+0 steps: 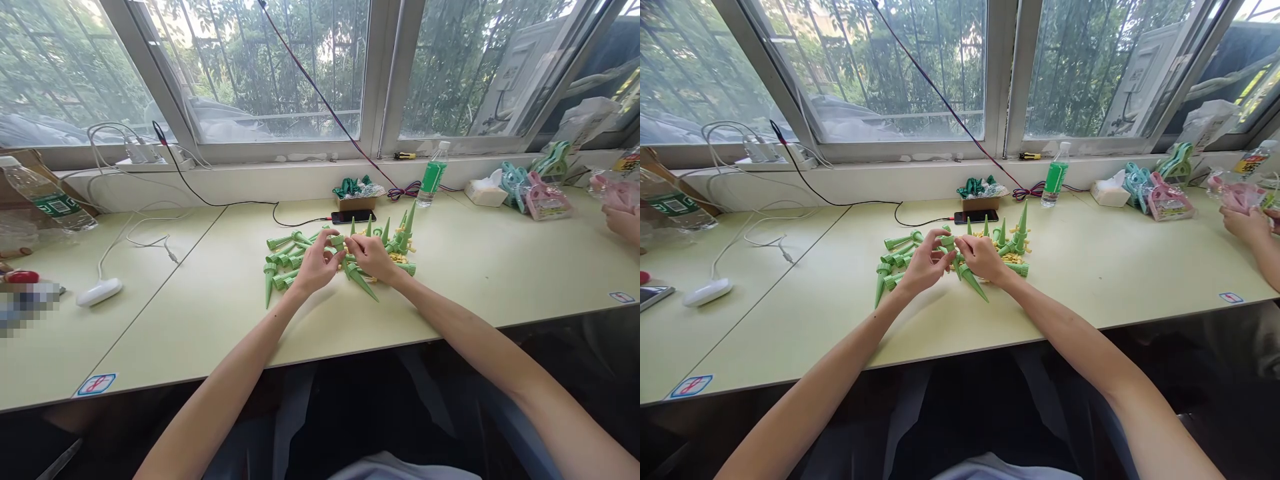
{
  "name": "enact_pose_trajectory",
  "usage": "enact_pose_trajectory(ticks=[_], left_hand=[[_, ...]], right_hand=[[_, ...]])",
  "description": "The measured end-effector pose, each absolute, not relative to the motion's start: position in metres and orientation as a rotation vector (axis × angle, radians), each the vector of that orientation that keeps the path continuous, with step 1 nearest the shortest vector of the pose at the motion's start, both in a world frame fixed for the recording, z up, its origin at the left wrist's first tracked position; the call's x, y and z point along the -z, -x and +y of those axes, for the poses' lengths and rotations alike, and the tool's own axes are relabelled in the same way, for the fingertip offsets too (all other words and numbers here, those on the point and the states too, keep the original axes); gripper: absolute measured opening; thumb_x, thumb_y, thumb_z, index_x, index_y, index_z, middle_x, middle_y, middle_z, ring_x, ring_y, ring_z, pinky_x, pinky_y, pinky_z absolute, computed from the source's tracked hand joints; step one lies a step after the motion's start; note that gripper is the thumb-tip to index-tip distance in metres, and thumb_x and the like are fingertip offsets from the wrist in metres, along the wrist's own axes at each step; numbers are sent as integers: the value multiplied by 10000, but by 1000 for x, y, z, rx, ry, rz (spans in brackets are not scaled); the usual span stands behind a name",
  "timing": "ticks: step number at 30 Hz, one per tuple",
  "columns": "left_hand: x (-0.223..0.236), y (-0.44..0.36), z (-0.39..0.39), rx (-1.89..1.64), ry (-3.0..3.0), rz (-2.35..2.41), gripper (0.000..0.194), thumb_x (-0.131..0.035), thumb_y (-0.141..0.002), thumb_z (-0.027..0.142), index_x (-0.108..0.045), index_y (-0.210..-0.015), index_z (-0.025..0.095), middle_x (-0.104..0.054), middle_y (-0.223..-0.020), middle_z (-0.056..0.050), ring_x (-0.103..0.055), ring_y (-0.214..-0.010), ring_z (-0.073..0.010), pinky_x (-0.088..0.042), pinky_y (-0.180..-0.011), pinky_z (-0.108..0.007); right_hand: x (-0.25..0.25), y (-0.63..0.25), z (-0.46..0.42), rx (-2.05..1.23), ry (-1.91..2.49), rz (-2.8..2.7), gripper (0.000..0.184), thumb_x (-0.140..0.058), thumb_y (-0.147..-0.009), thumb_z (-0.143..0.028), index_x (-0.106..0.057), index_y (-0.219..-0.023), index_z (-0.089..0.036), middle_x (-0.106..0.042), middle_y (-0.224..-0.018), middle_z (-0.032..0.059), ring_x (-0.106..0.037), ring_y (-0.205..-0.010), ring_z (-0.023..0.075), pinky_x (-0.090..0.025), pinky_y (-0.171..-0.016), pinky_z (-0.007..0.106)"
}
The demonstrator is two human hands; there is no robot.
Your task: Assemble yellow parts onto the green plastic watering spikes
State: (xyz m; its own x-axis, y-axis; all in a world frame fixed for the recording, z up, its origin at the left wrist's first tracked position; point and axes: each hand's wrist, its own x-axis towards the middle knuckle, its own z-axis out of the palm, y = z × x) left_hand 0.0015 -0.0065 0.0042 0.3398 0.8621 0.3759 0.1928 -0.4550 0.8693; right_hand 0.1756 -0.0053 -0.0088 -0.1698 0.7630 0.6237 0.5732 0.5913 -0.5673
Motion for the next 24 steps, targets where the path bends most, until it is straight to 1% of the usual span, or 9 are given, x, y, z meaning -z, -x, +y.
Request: enact_pose_trajectory(ticks=[6,9,13,19,24], left_hand=[[-7,-2,-8,-1140,-1939,981,359,-661,-821,284,-553,-1160,244,-573,-803,15,-518,-468,-73,-395,-536,-224],[-9,-2,-9,-1165,-1906,983,351,-699,-787,268,-582,-1116,232,-563,-724,28,-551,-502,-98,-420,-595,-238],[-9,-2,-10,-1177,-1853,979,376,-729,-750,245,-595,-1101,233,-548,-651,48,-570,-514,-118,-428,-624,-246],[-9,-3,-10,-1188,-1913,993,335,-699,-784,268,-598,-1100,227,-559,-651,33,-633,-630,-152,-438,-683,-254],[-9,-3,-10,-1179,-1967,1014,318,-675,-812,281,-589,-1115,229,-569,-655,23,-640,-660,-164,-438,-690,-264]], right_hand=[[9,-176,-4,-243,1079,-1857,488,-366,-1005,-520,-332,-629,-210,-340,-528,-42,-283,-524,109,-244,-526,280],[9,-176,-4,-231,1085,-1860,501,-358,-1005,-534,-330,-624,-210,-340,-525,-41,-279,-525,110,-241,-528,283],[9,-176,-4,-229,1082,-1860,511,-350,-1005,-548,-327,-623,-210,-343,-523,-41,-275,-522,109,-236,-526,284],[10,-176,-3,-224,1081,-1857,503,-360,-1007,-535,-319,-625,-210,-347,-523,-39,-275,-522,109,-229,-524,285],[9,-177,-4,-242,1077,-1858,483,-371,-1009,-508,-327,-632,-210,-335,-529,-43,-276,-525,110,-236,-528,281]])
